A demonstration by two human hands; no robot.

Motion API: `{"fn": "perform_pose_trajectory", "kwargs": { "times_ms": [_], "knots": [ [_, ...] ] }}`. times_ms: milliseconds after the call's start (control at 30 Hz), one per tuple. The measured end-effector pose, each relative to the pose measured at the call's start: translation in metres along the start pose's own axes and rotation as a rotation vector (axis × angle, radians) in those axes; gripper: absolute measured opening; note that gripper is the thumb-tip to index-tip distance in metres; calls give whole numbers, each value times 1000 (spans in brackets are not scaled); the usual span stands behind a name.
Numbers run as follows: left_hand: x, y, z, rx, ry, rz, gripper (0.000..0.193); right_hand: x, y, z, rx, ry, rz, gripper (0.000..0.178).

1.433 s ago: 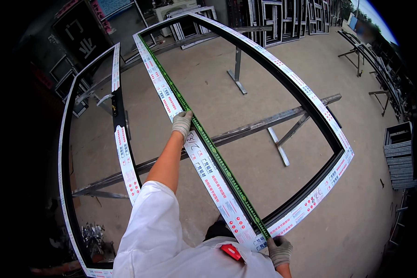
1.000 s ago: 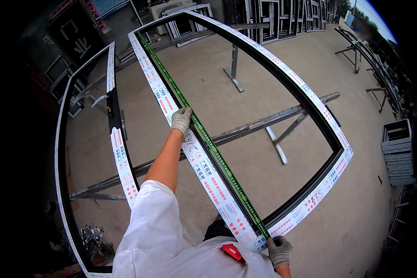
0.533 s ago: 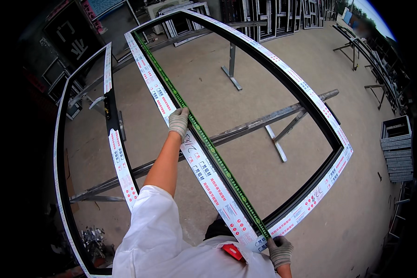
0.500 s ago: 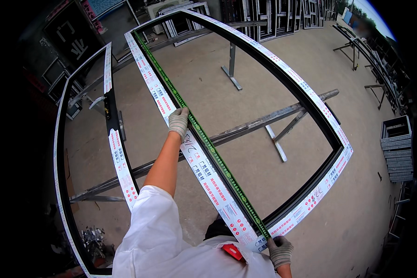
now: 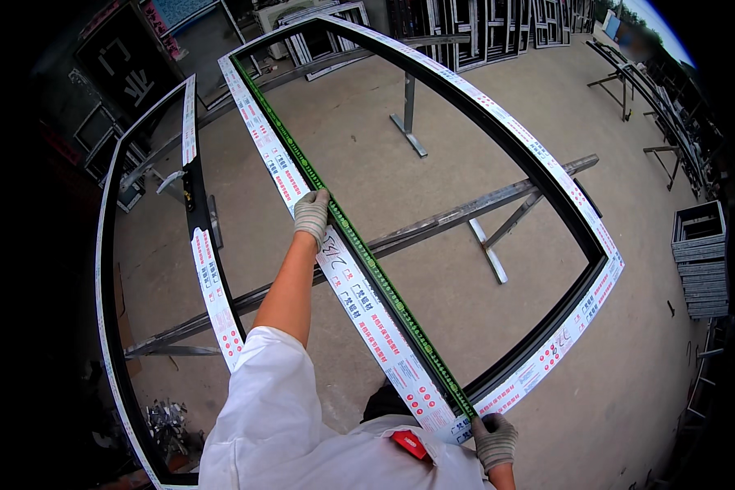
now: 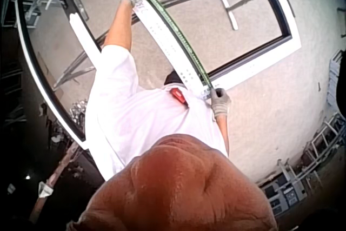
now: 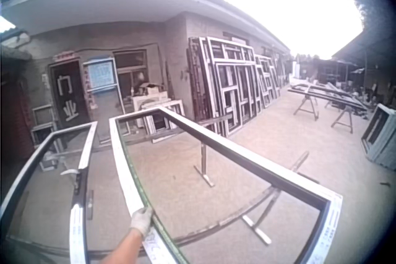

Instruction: The person assembles a window frame by placing metal profiles on a stand and securing them. They then use a tape measure to measure the dimensions of the assembled frame multiple times to verify accuracy.

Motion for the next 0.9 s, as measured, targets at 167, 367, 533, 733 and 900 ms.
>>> {"fn": "perform_pose_trajectory", "kwargs": {
  "times_ms": [167, 367, 533, 733, 900],
  "knots": [
    [1, -1, -1, -5, 0, 5, 33, 3, 0, 0, 11, 15, -1, 28],
    [4, -6, -3, -9, -17, -14, 36, 6, -1, 0, 2, 3, -4, 27],
    [-5, -3, 8, -33, -64, -88, 37, 1, 2, -2, 5, 32, -28, 28],
    [-3, -7, 0, -55, -83, -186, 35, 11, 1, -1, -9, 13, -15, 24],
    [-5, -10, -2, -70, -109, -282, 34, 23, -2, 1, 2, 49, -24, 26]
  ]
}}
Point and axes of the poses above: each hand's wrist, its own z-axis away from the middle knuckle, its own y-axis out of the palm, x = y × z, the point moved 6 cm from there along -z, towards the middle knuckle, and after that the axes turned 13 degrees about -y, right-handed, at the moved point
